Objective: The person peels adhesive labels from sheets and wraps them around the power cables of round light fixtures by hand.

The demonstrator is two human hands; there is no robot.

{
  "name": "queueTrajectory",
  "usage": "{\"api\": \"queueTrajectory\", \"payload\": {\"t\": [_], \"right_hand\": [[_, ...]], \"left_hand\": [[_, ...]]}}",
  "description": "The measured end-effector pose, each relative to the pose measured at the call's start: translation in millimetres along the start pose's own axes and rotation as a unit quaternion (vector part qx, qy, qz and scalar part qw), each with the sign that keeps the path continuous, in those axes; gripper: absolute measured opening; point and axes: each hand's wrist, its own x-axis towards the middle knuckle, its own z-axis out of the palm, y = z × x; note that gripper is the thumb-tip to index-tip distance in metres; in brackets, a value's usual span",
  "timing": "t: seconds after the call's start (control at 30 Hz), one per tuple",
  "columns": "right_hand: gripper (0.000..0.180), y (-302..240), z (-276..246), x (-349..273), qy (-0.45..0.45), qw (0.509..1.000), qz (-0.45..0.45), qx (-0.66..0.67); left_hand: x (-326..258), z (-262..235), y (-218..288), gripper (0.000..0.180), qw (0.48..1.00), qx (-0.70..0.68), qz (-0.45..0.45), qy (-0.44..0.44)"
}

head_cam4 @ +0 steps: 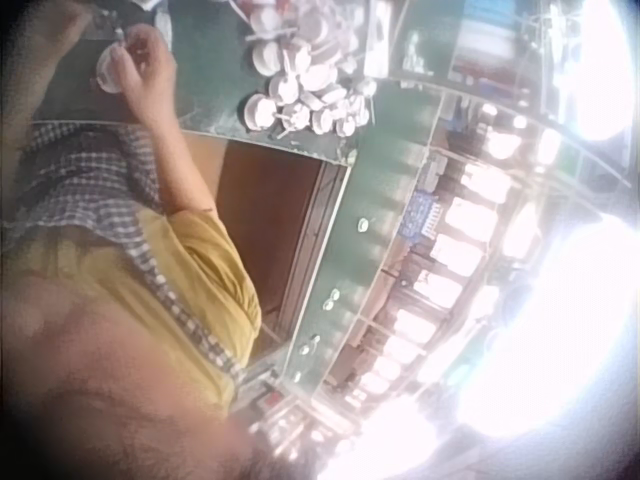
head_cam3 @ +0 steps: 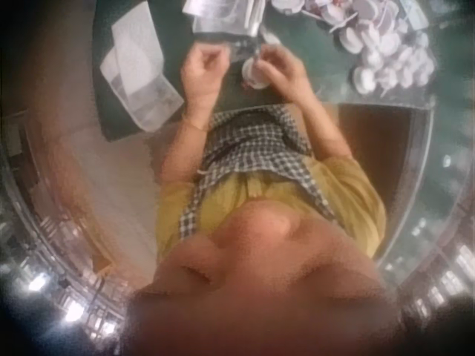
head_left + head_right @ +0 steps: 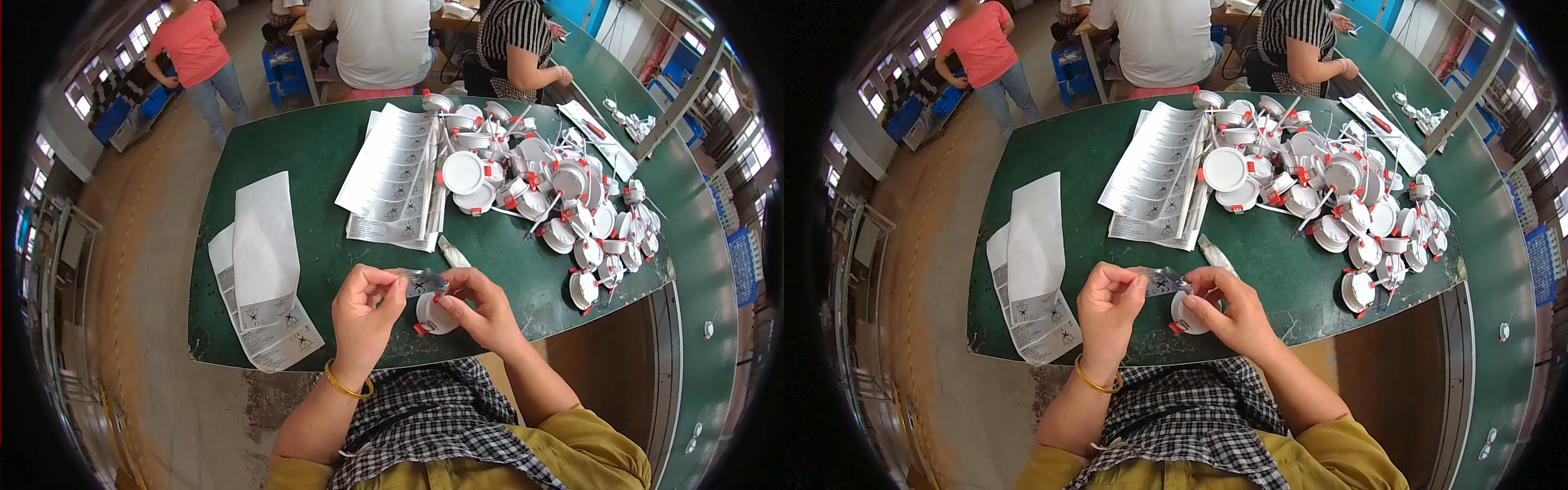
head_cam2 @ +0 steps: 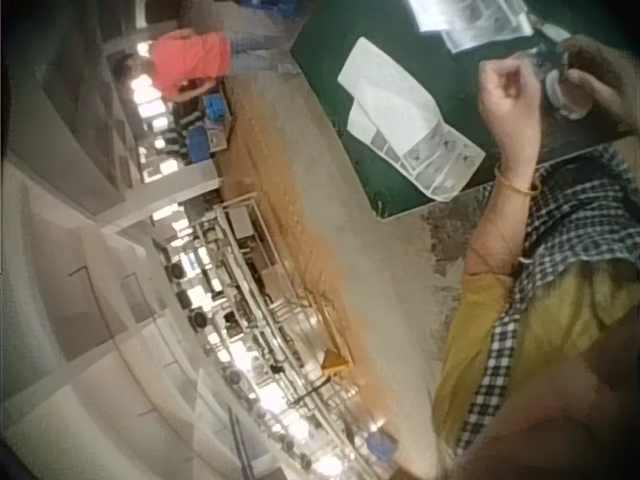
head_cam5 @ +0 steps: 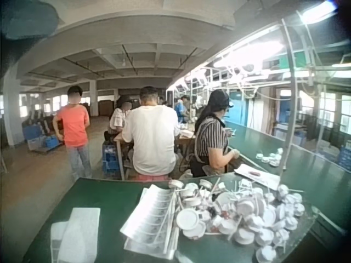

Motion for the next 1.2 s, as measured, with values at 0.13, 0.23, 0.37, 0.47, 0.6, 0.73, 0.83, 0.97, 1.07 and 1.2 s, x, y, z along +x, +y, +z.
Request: {"api": "queueTrajectory", "payload": {"t": [0.13,0.23,0.37,0.47,0.6,0.73,0.83,0.97,1.07,1.2], "right_hand": [[0.024,-10.6,1.0,10.1,0.028,0.999,-0.016,-0.031],[0.023,-3.9,4.1,13.2,0.031,0.988,-0.082,-0.131],[0.016,-4.8,13.4,9.1,0.081,0.994,-0.043,-0.059],[0.013,-3.8,15.5,6.6,0.094,0.995,-0.015,-0.041],[0.013,-0.8,16.2,1.9,0.104,0.995,0.009,0.001],[0.012,1.2,19.7,-0.6,0.125,0.992,0.010,0.005],[0.013,3.1,20.4,-1.3,0.140,0.990,0.008,0.006],[0.011,4.5,20.1,-2.4,0.113,0.993,-0.008,-0.026],[0.011,3.5,20.1,-3.4,0.116,0.993,-0.003,-0.020],[0.010,-1.0,20.0,-4.0,0.115,0.993,0.005,0.007]], "left_hand": [[0.4,-0.2,1.6,0.009,1.000,0.007,-0.008,0.005],[2.0,0.1,0.9,0.008,1.000,-0.005,0.008,0.011],[3.7,-3.6,-2.5,0.008,1.000,-0.010,-0.007,0.016],[5.3,-4.6,-4.4,0.008,0.999,-0.031,-0.016,0.019],[7.7,-3.3,-6.2,0.007,0.996,-0.088,-0.014,0.010],[6.4,-1.6,-4.4,0.007,0.995,-0.084,-0.043,0.019],[5.9,-0.6,-5.2,0.006,0.992,-0.106,-0.057,0.024],[4.2,0.7,-5.5,0.007,0.993,-0.098,-0.055,0.030],[2.5,2.5,-6.1,0.007,0.994,-0.094,-0.049,0.036],[1.3,5.2,-6.6,0.007,0.993,-0.099,-0.047,0.043]]}}
